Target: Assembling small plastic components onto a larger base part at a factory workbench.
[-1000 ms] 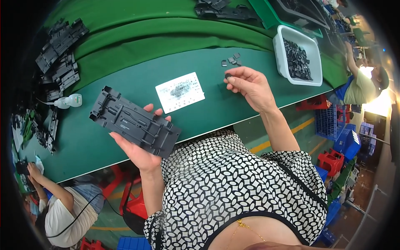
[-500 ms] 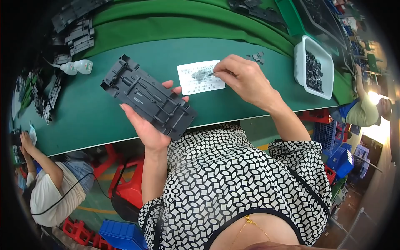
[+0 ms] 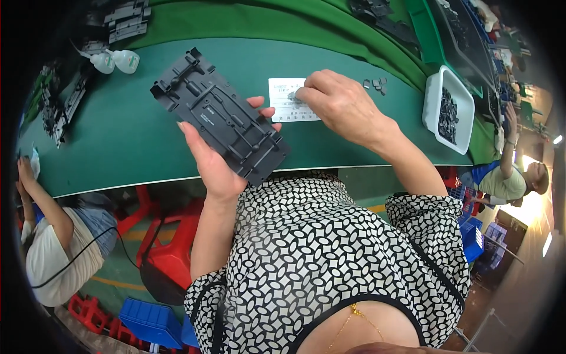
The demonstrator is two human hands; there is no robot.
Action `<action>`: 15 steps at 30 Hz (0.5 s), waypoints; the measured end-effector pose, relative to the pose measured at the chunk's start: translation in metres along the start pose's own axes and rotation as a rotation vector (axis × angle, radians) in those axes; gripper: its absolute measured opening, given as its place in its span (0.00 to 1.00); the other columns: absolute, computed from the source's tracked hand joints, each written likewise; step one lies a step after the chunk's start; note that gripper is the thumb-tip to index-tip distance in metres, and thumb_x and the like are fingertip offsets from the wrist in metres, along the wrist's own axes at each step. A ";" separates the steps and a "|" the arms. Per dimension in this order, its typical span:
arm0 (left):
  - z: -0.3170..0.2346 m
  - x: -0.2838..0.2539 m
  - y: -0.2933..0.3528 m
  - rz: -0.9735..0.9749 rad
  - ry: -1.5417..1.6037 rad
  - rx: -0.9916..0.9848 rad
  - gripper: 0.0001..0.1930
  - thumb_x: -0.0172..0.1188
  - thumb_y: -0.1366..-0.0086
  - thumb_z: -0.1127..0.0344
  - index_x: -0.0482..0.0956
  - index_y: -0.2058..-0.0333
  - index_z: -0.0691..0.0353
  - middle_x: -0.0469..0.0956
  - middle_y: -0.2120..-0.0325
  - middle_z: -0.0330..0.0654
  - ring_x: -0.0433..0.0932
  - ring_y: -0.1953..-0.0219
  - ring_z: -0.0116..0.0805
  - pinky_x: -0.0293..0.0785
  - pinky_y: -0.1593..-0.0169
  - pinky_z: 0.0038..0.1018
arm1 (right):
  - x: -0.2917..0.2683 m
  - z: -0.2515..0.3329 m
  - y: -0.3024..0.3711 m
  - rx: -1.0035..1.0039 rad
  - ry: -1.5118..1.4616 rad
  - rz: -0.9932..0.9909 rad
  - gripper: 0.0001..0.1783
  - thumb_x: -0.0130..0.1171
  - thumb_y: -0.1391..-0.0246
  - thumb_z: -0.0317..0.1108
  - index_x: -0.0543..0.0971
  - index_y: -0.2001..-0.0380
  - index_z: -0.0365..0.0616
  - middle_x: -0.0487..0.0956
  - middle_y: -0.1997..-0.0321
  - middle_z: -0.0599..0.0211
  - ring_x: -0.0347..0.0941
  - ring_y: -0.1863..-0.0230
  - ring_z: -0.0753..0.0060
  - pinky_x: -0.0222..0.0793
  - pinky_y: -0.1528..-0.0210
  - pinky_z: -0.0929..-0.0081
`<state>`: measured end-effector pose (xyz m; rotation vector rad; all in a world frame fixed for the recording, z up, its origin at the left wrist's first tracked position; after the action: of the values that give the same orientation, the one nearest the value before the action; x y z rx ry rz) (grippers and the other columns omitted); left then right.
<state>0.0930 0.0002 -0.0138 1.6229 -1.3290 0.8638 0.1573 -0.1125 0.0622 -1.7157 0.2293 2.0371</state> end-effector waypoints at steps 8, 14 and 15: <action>0.001 -0.001 0.000 -0.037 -0.006 -0.015 0.46 0.23 0.39 0.28 0.63 0.48 0.70 0.70 0.53 0.54 0.73 0.54 0.46 0.75 0.53 0.43 | -0.002 -0.003 0.008 0.007 -0.041 0.040 0.10 0.55 0.56 0.22 0.76 0.67 0.40 0.72 0.69 0.62 0.71 0.66 0.59 0.69 0.66 0.65; 0.001 -0.002 -0.001 -0.030 -0.009 -0.016 0.46 0.23 0.39 0.29 0.63 0.48 0.70 0.70 0.53 0.54 0.73 0.54 0.46 0.75 0.53 0.43 | -0.011 -0.023 0.010 0.243 -0.255 -0.034 0.05 0.57 0.52 0.25 0.76 0.70 0.38 0.74 0.71 0.63 0.71 0.71 0.65 0.67 0.70 0.69; 0.001 -0.002 -0.001 -0.004 -0.029 -0.016 0.44 0.23 0.39 0.29 0.60 0.45 0.66 0.68 0.51 0.55 0.72 0.53 0.48 0.73 0.51 0.46 | -0.009 -0.037 0.014 0.430 -0.369 -0.044 0.05 0.58 0.51 0.27 0.77 0.71 0.36 0.74 0.73 0.63 0.70 0.74 0.69 0.66 0.72 0.71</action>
<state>0.0934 0.0006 -0.0159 1.6310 -1.3494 0.8280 0.1850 -0.1425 0.0609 -1.0614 0.4622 2.0421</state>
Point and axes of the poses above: each hand's wrist, its own y-axis away from the middle knuckle, its own x-axis out of the palm, z = x × y, the point moved 9 cm from there along -y, towards the middle knuckle
